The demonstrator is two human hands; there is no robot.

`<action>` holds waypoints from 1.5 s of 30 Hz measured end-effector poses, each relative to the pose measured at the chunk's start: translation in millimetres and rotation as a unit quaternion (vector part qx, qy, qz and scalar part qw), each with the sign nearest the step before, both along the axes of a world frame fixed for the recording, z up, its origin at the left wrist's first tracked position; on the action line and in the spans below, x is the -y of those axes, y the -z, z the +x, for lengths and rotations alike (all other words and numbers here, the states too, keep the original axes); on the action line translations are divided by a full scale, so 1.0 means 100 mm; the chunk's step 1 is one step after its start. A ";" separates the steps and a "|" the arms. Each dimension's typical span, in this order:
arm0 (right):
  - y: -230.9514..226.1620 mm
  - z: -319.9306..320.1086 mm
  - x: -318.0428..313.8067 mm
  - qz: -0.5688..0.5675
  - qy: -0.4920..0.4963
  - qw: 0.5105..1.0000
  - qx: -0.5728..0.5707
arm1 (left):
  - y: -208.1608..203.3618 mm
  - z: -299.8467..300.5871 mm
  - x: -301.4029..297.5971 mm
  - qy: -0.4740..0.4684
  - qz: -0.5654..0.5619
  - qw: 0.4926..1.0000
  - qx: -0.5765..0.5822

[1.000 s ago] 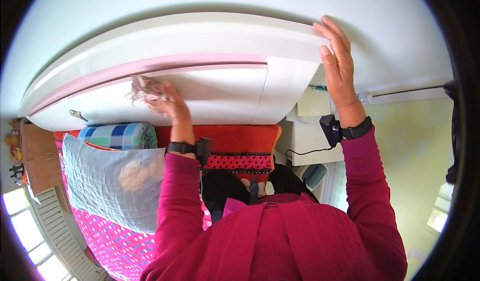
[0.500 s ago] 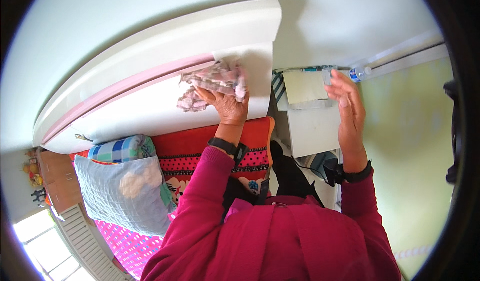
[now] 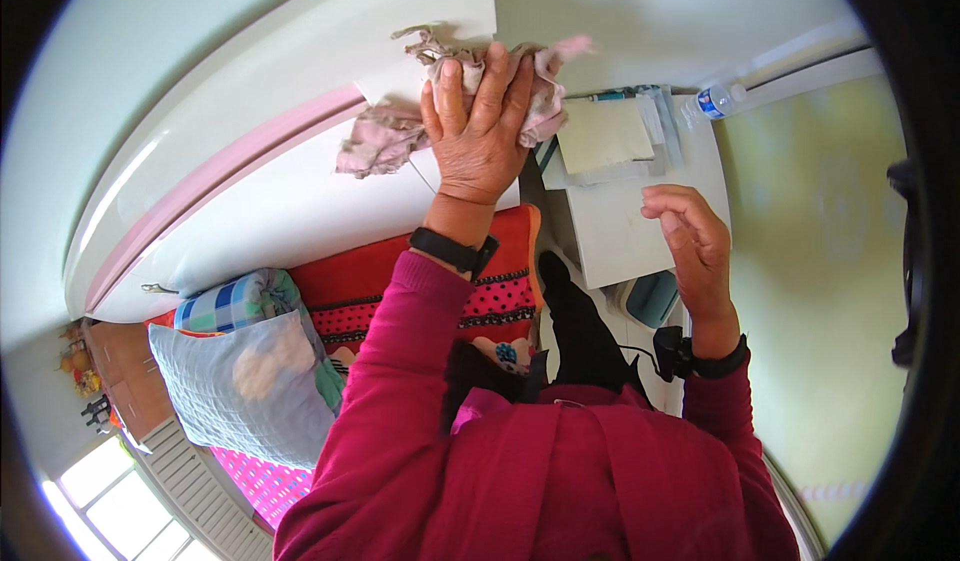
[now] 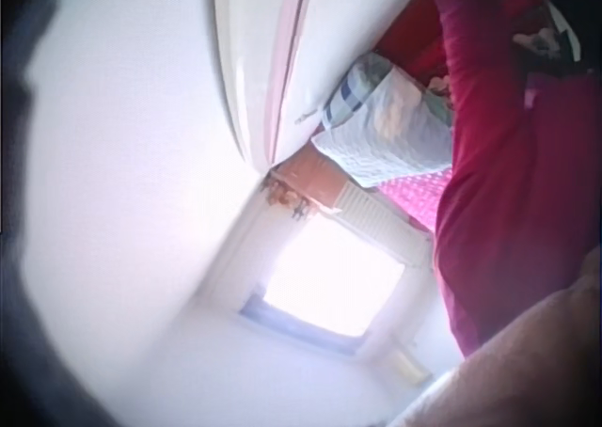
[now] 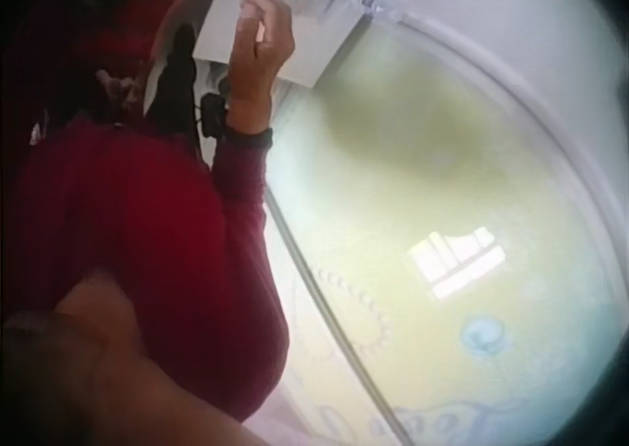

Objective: The person wipes the white and pink headboard of a bed using a cloth. They move a folded blanket aside to access the surface, then continue wiping the headboard and the wall behind it.

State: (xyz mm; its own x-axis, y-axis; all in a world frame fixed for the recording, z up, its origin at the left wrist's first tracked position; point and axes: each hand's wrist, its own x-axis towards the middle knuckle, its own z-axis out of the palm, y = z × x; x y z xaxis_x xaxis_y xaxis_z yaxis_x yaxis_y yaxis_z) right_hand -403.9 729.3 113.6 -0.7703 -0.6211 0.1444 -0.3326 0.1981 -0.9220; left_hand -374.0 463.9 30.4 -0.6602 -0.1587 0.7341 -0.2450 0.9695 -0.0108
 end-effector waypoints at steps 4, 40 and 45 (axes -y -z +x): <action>0.22 0.07 -0.01 0.039 -0.008 0.999 0.027 | 0.42 0.31 -0.03 0.012 -0.035 0.997 0.073; 1.80 0.56 0.89 0.271 -0.084 0.912 0.298 | 2.39 3.12 1.20 -0.111 0.323 0.930 0.138; 1.75 0.73 1.12 0.250 -0.116 0.914 0.297 | 2.43 3.36 1.43 -0.266 0.481 0.834 0.040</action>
